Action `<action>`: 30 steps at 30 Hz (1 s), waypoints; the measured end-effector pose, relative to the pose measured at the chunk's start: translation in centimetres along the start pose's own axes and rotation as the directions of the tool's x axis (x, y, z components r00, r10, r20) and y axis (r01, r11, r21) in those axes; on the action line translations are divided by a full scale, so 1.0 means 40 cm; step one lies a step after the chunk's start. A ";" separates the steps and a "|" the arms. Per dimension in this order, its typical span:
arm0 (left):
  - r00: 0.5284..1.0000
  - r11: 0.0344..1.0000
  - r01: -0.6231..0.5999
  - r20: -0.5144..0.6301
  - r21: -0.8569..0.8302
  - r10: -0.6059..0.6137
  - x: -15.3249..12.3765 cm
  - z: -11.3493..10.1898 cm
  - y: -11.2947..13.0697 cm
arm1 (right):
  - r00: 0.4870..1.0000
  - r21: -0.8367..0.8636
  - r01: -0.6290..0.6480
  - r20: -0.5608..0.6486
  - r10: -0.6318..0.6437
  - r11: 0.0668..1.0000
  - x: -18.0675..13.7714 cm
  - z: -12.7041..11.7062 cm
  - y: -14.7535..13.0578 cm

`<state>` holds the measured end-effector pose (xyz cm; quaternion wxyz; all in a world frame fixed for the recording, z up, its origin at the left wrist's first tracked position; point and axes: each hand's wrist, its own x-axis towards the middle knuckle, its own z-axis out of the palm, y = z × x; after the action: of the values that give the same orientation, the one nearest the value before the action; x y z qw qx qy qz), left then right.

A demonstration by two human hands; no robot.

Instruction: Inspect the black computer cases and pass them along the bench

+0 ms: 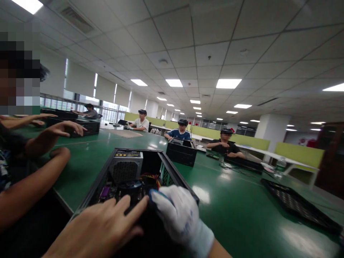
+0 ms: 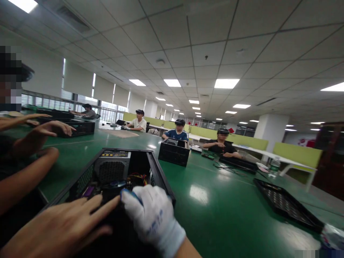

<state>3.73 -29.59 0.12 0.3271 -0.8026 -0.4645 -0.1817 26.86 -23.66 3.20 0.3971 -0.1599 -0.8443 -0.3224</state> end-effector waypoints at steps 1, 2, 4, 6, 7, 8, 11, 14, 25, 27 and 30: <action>0.999 0.998 0.026 0.046 0.054 -0.028 0.042 0.007 -0.036 | 1.000 0.052 -0.022 0.014 0.021 0.998 0.023 0.065 0.035; 0.994 0.995 0.061 0.084 0.079 -0.068 0.087 0.026 -0.080 | 0.995 0.095 -0.091 0.048 0.087 0.991 0.045 0.130 0.070; 0.986 0.989 0.123 0.105 0.088 -0.132 0.177 0.091 -0.175 | 0.952 0.146 -0.292 0.134 0.273 0.945 0.080 0.241 0.141; 0.976 0.974 0.207 0.056 0.089 -0.213 0.261 0.180 -0.255 | 0.875 0.134 -0.476 0.170 0.453 0.869 0.088 0.313 0.207; 0.967 0.965 0.250 0.021 0.082 -0.252 0.299 0.227 -0.279 | 0.841 0.118 -0.535 0.177 0.512 0.837 0.077 0.334 0.236; 0.959 0.957 0.282 -0.011 0.071 -0.282 0.334 0.272 -0.290 | 0.817 0.102 -0.568 0.190 0.545 0.817 0.054 0.345 0.264; 0.969 0.969 0.247 -0.027 -0.007 -0.247 0.426 0.384 -0.244 | 0.774 0.075 -0.601 0.301 0.557 0.796 -0.077 0.334 0.334; 0.996 0.989 0.094 0.016 -0.111 -0.092 0.521 0.461 -0.133 | 0.700 0.040 -0.648 0.424 0.574 0.760 -0.255 0.281 0.390; 0.998 0.969 -0.021 0.056 -0.247 0.035 1.022 0.675 0.002 | 0.673 -0.072 -0.605 0.486 0.557 0.793 -0.588 0.140 0.434; 0.996 0.970 0.008 0.090 -0.244 0.014 1.123 0.703 -0.021 | 0.742 -0.051 -0.478 0.511 0.434 0.877 -0.607 0.148 0.428; 0.978 0.968 0.057 0.207 -0.246 -0.005 1.239 0.758 -0.049 | 0.765 -0.051 -0.470 0.475 0.435 0.881 -0.627 0.156 0.432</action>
<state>26.56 23.21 8.53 0.1705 -0.8445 -0.4818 -0.1604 48.27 -7.01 -11.97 0.2505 -0.4180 -0.8623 -0.1380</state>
